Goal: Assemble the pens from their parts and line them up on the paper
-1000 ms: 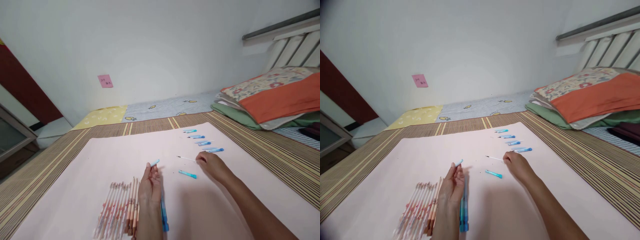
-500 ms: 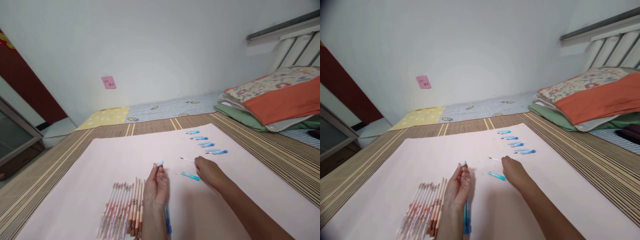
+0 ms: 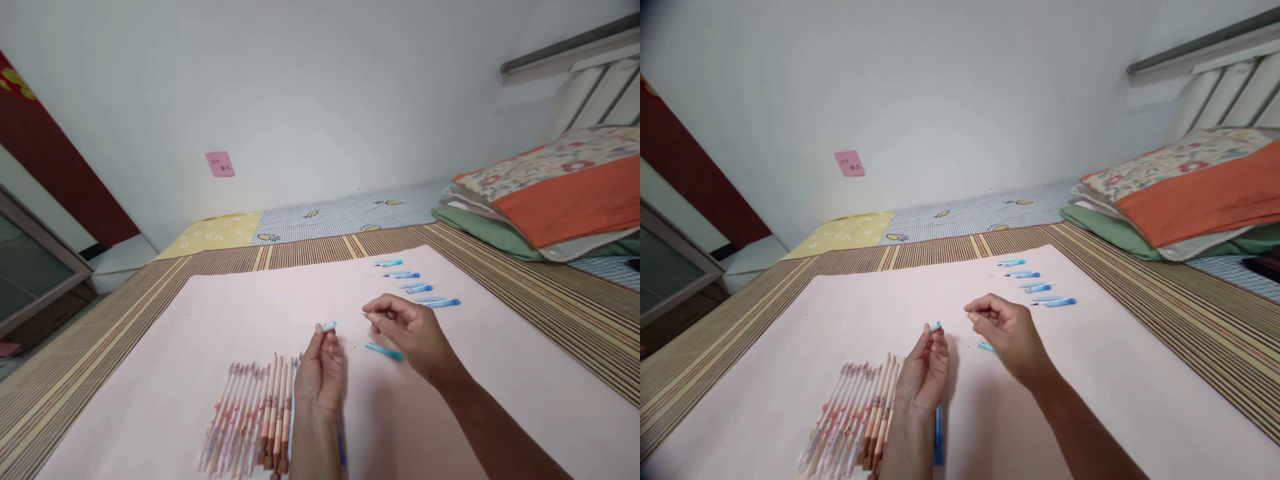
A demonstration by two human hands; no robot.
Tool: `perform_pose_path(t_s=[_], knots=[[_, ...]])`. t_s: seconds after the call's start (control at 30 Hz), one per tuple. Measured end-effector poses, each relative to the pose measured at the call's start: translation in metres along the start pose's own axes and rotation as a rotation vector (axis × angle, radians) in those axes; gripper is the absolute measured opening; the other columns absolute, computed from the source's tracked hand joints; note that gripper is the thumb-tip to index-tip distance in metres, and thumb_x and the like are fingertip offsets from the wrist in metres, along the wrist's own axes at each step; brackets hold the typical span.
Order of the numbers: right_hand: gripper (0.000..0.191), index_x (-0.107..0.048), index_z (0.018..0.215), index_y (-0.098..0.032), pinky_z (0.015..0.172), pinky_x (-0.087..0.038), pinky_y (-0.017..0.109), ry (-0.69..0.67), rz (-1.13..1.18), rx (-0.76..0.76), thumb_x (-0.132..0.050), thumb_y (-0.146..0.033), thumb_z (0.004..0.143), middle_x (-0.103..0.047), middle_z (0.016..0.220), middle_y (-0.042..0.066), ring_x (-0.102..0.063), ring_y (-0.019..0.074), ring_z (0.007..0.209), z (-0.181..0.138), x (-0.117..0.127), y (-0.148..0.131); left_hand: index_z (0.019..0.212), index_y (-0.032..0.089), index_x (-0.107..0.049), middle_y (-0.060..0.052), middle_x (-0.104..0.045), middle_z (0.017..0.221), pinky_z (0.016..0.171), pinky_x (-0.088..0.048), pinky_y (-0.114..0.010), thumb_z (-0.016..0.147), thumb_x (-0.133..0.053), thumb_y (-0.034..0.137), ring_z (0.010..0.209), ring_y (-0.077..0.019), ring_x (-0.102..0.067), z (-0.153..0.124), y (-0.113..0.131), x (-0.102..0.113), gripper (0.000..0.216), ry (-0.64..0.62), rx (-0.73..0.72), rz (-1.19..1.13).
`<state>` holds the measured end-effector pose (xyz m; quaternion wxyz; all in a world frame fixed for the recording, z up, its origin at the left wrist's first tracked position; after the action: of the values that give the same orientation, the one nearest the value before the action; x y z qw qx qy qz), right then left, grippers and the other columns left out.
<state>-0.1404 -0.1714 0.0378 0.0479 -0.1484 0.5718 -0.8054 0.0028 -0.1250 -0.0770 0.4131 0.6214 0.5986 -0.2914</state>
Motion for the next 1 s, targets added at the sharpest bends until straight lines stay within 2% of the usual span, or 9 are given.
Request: perform_pose_path(t_s=[0.1,0.2,0.27,0.47,0.67,0.77,0.9,1.0], knots=[[0.020,-0.070,0.092,-0.018,0.065,-0.053,0.029,0.060,0.132,0.026,-0.065,-0.036,0.085,-0.067,0.080,0.004,-0.062,0.0157,0.070,-0.010,-0.013,-0.021,0.091,0.009,-0.060,-0.008,-0.065,0.076,0.047,-0.048,-0.011,0.100,-0.037,0.012,0.056,-0.0050,-0.060,-0.003,-0.008,-0.008,0.025,-0.123,0.077,-0.003],[0.017,-0.070,0.092,-0.019,0.064,-0.054,0.028,0.104,0.106,0.080,-0.064,-0.034,0.087,-0.068,0.081,0.004,-0.062,0.0154,0.070,-0.017,-0.015,-0.036,0.103,0.009,-0.061,-0.007,-0.063,0.075,0.046,-0.045,-0.010,0.100,-0.029,0.010,0.054,-0.0038,-0.057,-0.008,-0.011,-0.018,0.032,-0.243,0.109,0.008],[0.015,-0.070,0.091,-0.019,0.063,-0.054,0.027,0.132,0.083,0.112,-0.063,-0.032,0.087,-0.068,0.081,0.003,-0.062,0.0152,0.069,-0.020,-0.012,-0.043,0.108,0.009,-0.060,-0.006,-0.061,0.074,0.045,-0.044,-0.010,0.100,-0.028,0.008,0.053,-0.0039,-0.056,-0.010,-0.011,-0.020,0.033,-0.266,0.106,-0.004],[0.007,-0.068,0.088,-0.021,0.065,-0.053,0.025,0.131,-0.016,0.206,-0.062,-0.024,0.088,-0.068,0.077,0.001,-0.063,0.0142,0.068,-0.028,-0.018,-0.061,0.108,0.007,-0.060,-0.007,-0.063,0.076,0.050,-0.048,-0.011,0.101,-0.028,0.012,0.056,-0.0049,-0.060,-0.007,-0.014,-0.017,0.033,-0.220,0.156,-0.143],[0.009,-0.067,0.093,-0.022,0.070,-0.054,0.025,0.086,-0.054,0.296,-0.059,-0.021,0.090,-0.069,0.084,0.002,-0.066,0.0151,0.075,-0.035,-0.030,-0.072,0.104,0.010,-0.063,-0.010,-0.070,0.084,0.055,-0.053,-0.014,0.099,-0.036,0.009,0.063,-0.0082,-0.066,0.000,-0.004,-0.007,0.028,-0.160,0.053,-0.092],[0.008,-0.066,0.091,-0.021,0.067,-0.054,0.026,0.091,-0.075,0.320,-0.059,-0.023,0.090,-0.069,0.082,0.002,-0.066,0.0157,0.074,-0.035,-0.032,-0.076,0.100,0.010,-0.064,-0.009,-0.069,0.081,0.058,-0.056,-0.017,0.100,-0.037,0.012,0.062,-0.0090,-0.066,0.001,-0.003,-0.005,0.027,-0.140,0.055,-0.093],[0.008,-0.065,0.090,-0.021,0.066,-0.054,0.027,0.093,-0.105,0.359,-0.057,-0.022,0.091,-0.068,0.081,0.002,-0.065,0.0158,0.074,-0.036,-0.035,-0.081,0.090,0.010,-0.064,-0.008,-0.068,0.078,0.063,-0.058,-0.022,0.100,-0.040,0.016,0.063,-0.0094,-0.065,0.000,-0.006,-0.006,0.027,-0.153,0.083,-0.131],[0.007,-0.065,0.092,-0.022,0.067,-0.053,0.026,0.099,-0.111,0.408,-0.058,-0.019,0.091,-0.068,0.082,0.001,-0.065,0.0148,0.075,-0.040,-0.036,-0.087,0.087,0.010,-0.064,-0.008,-0.067,0.078,0.061,-0.056,-0.018,0.101,-0.040,0.019,0.061,-0.0078,-0.063,-0.002,-0.007,-0.009,0.029,-0.164,0.095,-0.166]])
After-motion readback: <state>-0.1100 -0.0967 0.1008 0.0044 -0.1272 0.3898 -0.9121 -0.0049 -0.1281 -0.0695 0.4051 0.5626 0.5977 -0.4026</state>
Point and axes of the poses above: each hand's wrist, its own z-axis towards the middle knuckle, its own x-axis out of the back of the hand, y = z × x, the point moved 10 cm from there along z, towards the middle knuckle
